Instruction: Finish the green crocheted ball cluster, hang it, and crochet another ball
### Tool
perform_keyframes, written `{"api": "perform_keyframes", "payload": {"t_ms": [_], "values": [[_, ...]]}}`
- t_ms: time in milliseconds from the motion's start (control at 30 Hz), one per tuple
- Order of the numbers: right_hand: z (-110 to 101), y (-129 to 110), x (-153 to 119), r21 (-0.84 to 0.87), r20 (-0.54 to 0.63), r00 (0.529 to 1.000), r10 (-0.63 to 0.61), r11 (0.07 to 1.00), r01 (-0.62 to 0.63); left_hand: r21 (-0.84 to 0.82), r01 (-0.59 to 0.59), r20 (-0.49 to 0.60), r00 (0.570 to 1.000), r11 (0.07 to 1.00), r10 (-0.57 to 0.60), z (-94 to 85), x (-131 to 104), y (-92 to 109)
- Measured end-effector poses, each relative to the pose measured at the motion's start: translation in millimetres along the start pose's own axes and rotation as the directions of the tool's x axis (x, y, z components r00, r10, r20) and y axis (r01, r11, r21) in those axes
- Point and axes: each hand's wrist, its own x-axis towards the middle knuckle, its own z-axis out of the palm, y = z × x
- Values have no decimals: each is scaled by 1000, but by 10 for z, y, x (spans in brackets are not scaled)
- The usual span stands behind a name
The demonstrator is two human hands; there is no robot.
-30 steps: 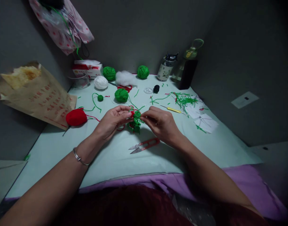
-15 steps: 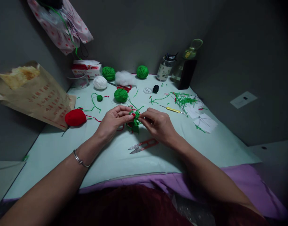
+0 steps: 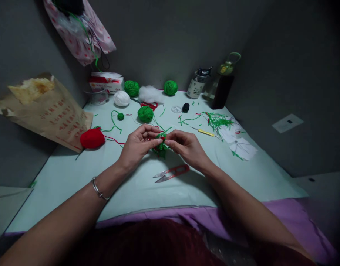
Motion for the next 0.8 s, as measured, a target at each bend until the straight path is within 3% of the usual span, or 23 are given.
{"api": "perform_keyframes", "payload": {"t_ms": [133,267,333,433,500,700,800], "values": [[32,11,1,122,24,998,59,991,-61,10,-36,30,999,999,35,4,-12,-50],[32,-30,-15,308,97,991,91,944,-117,-57,52,54,997,997,-49,6,-15,-73],[3,-54,-15,280,79,994,82,955,-101,-109,103,48,994,989,-98,11,-11,-68],[-56,-78,4,67,-63,998,27,998,-23,-115,134,71,989,984,-126,13,-3,-74],[-81,-88,16,-7,-75,997,9,1000,-9,-104,146,120,984,984,-133,6,3,-103],[-76,-35,32,217,124,982,144,961,-168,-61,217,281,940,974,-192,-29,11,-206],[-83,21,69,309,42,978,206,928,-208,3,239,285,930,971,-230,-27,2,-180]]}}
